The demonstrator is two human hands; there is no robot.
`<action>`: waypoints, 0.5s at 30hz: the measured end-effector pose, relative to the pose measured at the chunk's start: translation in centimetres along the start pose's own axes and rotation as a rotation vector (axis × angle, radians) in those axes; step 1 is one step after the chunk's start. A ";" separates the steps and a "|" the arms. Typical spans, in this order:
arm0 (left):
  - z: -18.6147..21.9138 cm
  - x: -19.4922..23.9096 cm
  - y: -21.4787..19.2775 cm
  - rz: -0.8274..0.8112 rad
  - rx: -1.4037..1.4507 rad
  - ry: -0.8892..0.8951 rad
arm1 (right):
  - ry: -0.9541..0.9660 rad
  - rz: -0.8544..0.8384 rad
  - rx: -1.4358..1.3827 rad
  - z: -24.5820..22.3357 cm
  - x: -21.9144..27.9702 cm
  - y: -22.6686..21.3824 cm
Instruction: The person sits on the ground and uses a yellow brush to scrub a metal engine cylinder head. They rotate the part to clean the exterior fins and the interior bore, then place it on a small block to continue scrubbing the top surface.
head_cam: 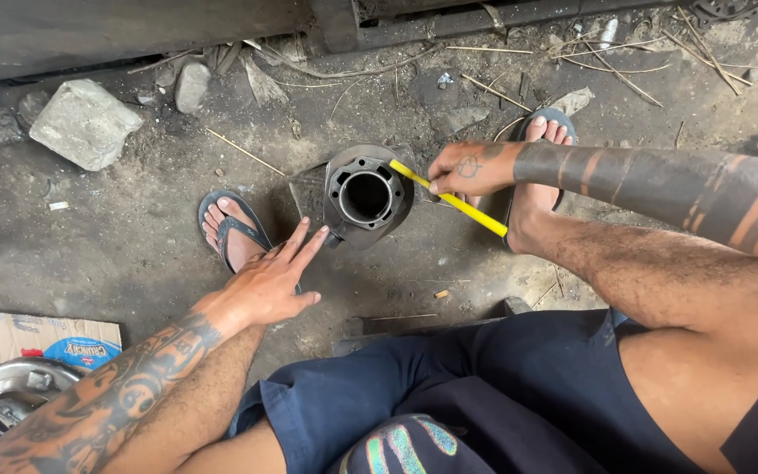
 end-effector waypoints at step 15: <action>0.2 -0.4 -0.6 0.010 -0.052 -0.011 | -0.056 -0.079 -0.352 1.1 -0.9 0.7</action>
Point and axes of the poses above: each hand's wrist, its own x-axis away from the middle knuckle, its own y-axis out of the palm, z = x × y, the point moved 6 cm from there along -x, towards the middle knuckle, and after that the axes turned 8 degrees about -z, right-handed, at the moved point
